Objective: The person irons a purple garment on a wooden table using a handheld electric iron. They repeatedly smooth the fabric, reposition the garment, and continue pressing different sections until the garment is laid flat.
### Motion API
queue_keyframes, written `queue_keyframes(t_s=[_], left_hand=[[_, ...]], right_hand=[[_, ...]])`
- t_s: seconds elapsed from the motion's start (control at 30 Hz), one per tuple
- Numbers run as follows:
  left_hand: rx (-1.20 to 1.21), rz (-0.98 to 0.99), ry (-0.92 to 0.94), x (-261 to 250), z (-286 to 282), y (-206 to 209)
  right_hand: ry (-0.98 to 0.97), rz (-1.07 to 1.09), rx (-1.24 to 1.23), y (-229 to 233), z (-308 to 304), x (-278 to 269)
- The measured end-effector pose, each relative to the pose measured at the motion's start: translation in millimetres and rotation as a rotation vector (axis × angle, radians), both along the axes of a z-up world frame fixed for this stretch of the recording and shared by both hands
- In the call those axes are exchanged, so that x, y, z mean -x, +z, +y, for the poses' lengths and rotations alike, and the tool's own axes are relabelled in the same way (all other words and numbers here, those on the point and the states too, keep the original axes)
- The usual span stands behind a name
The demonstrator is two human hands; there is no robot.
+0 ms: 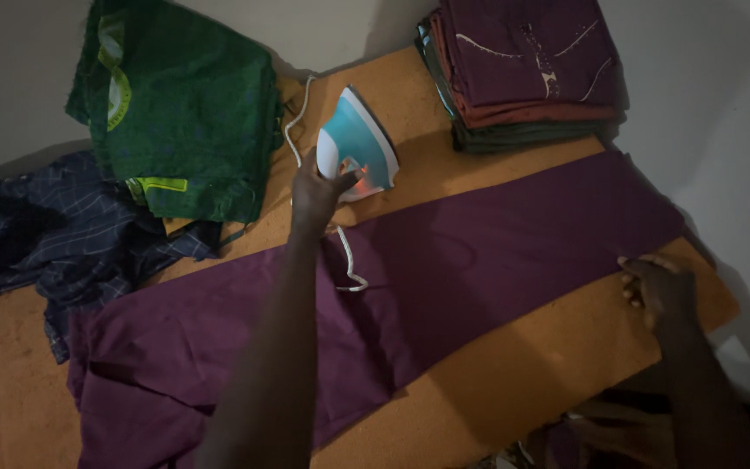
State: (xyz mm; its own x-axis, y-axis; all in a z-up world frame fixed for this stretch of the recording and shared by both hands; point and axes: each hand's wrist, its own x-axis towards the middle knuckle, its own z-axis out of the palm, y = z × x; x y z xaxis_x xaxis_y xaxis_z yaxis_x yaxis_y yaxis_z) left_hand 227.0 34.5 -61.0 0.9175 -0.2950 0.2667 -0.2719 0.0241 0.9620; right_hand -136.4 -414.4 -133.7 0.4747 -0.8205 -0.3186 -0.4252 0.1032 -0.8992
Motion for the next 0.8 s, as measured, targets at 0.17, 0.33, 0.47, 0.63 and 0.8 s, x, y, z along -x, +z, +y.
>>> queue_keyframes(t_s=[0.17, 0.33, 0.47, 0.63, 0.8], left_hand=[[-0.137, -0.014, 0.079, -3.7, -8.6, 0.3], [-0.241, 0.025, 0.063, -3.8, -9.6, 0.2], [-0.11, -0.038, 0.069, 7.1, -13.0, 9.4], [-0.167, 0.179, 0.081, 6.1, -6.8, 13.9], [-0.244, 0.077, 0.022, -6.6, 0.1, 10.7]], right_hand=[[-0.024, 0.037, 0.0, 15.3, 16.3, -7.6], [-0.024, 0.051, 0.009, 6.0, 7.8, -4.5], [0.003, 0.028, 0.012, 6.4, 7.1, -2.7], [0.01, 0.016, 0.014, 4.7, 6.3, -0.3], [0.016, 0.032, 0.034, 6.5, 9.6, -1.7]])
